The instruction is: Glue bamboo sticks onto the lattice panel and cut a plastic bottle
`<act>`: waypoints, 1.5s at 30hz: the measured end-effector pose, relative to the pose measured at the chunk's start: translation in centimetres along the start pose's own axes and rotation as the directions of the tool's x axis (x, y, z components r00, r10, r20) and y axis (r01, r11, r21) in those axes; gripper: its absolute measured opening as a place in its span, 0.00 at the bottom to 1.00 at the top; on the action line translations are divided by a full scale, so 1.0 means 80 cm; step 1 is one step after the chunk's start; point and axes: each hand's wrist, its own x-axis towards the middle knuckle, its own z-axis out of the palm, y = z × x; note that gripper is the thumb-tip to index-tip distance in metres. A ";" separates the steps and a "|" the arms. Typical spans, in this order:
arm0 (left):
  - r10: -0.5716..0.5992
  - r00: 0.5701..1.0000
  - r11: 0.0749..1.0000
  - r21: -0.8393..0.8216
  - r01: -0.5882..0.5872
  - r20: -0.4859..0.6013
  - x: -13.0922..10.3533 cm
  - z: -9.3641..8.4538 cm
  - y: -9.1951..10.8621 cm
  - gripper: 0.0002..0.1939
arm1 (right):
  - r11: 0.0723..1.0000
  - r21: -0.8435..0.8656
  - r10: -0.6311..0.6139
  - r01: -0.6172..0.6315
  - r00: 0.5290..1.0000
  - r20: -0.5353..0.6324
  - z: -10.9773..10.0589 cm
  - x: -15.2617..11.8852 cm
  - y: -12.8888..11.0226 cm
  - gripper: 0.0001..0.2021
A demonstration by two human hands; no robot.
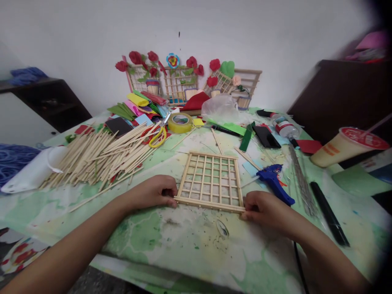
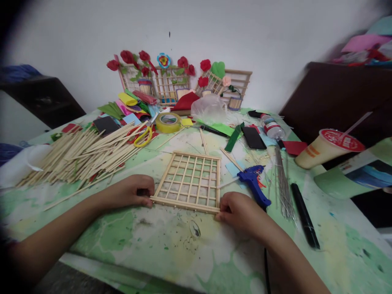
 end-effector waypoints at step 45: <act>-0.510 0.856 0.385 -0.911 0.147 -0.077 0.075 -0.004 0.017 0.15 | 0.896 -0.332 0.196 -0.295 0.933 -0.302 -0.044 0.096 -0.020 0.17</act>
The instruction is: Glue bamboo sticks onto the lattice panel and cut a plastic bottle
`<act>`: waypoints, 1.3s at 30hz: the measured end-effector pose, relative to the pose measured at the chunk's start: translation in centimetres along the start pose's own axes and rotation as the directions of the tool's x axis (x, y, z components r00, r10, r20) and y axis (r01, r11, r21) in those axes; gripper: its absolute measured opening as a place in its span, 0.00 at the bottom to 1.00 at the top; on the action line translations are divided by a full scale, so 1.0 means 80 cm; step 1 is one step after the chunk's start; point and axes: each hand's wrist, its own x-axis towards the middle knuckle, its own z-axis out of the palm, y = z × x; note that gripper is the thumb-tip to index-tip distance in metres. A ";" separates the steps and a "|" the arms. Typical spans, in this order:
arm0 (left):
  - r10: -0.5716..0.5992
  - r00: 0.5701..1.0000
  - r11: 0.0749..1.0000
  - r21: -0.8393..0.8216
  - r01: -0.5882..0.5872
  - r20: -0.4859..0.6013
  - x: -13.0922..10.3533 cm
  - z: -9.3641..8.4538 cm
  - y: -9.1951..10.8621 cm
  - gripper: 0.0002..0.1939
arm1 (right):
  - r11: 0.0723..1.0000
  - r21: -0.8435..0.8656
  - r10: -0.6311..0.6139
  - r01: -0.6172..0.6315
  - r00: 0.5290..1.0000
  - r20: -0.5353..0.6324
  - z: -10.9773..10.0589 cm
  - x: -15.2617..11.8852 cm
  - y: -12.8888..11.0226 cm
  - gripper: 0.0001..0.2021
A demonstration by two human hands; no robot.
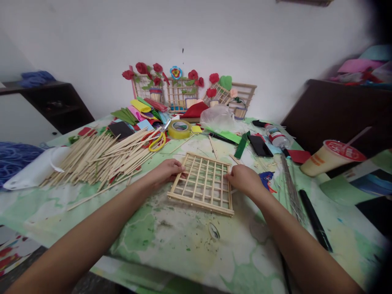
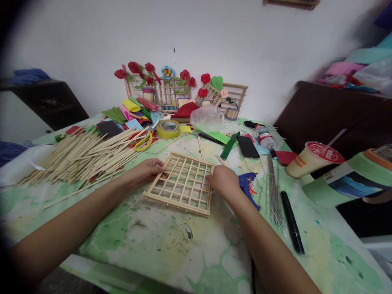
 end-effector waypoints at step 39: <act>0.725 0.663 0.651 -0.129 -0.748 -0.188 -0.034 -0.004 0.026 0.12 | 0.497 0.698 -0.005 0.515 0.807 -0.591 -0.081 -0.061 -0.009 0.11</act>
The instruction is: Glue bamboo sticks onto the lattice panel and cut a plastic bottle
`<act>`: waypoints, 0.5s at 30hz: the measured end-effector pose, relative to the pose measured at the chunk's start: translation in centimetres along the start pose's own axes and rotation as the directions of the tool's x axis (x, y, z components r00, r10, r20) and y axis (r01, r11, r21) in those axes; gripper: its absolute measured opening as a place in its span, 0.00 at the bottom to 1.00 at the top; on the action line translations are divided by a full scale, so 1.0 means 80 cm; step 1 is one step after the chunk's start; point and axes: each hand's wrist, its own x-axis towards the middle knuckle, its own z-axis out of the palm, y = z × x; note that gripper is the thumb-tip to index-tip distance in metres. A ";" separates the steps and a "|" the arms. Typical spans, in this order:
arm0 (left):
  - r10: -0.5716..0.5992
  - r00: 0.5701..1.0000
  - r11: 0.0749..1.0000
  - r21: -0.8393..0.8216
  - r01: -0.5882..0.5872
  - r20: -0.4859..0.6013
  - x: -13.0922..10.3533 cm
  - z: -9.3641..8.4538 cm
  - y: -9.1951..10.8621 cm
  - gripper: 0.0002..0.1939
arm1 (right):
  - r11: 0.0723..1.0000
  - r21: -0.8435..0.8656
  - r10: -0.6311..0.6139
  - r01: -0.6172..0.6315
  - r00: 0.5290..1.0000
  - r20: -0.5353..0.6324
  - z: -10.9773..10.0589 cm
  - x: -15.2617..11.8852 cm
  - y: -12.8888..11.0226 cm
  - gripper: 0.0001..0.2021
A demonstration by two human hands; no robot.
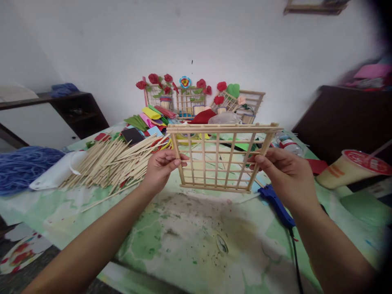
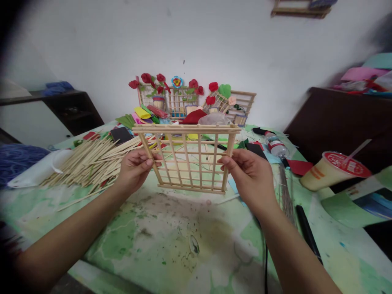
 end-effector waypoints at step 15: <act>0.131 0.991 0.939 0.324 -0.119 -0.014 -0.003 -0.005 -0.012 0.08 | 0.999 -0.032 0.006 -0.005 1.000 0.020 -0.002 0.008 0.019 0.07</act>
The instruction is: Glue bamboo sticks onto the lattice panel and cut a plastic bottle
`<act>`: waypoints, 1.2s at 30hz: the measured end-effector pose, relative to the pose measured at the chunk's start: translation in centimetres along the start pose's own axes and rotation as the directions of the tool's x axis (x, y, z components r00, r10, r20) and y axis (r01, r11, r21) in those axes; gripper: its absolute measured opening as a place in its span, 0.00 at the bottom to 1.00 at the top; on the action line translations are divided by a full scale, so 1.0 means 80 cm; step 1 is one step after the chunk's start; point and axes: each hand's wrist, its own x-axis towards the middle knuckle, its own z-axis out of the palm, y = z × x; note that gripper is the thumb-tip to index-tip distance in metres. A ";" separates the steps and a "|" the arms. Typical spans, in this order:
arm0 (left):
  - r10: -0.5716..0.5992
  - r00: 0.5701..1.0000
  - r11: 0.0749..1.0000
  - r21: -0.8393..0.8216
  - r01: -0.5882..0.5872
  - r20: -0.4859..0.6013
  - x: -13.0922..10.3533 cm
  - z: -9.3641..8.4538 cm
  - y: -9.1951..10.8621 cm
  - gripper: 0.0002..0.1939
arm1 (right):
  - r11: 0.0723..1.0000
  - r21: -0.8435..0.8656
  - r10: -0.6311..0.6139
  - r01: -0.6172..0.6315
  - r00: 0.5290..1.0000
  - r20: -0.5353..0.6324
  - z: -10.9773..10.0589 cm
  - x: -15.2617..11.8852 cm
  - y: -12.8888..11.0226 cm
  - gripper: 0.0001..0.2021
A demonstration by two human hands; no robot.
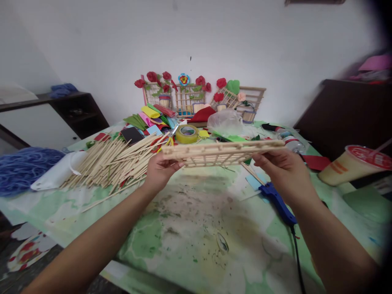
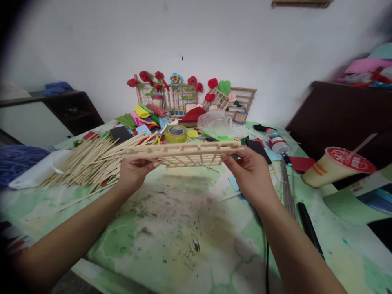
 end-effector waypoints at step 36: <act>0.600 0.261 0.211 0.165 -0.963 0.756 -0.022 0.015 0.027 0.06 | 0.806 0.053 0.532 -0.589 0.761 0.371 -0.027 0.018 0.071 0.13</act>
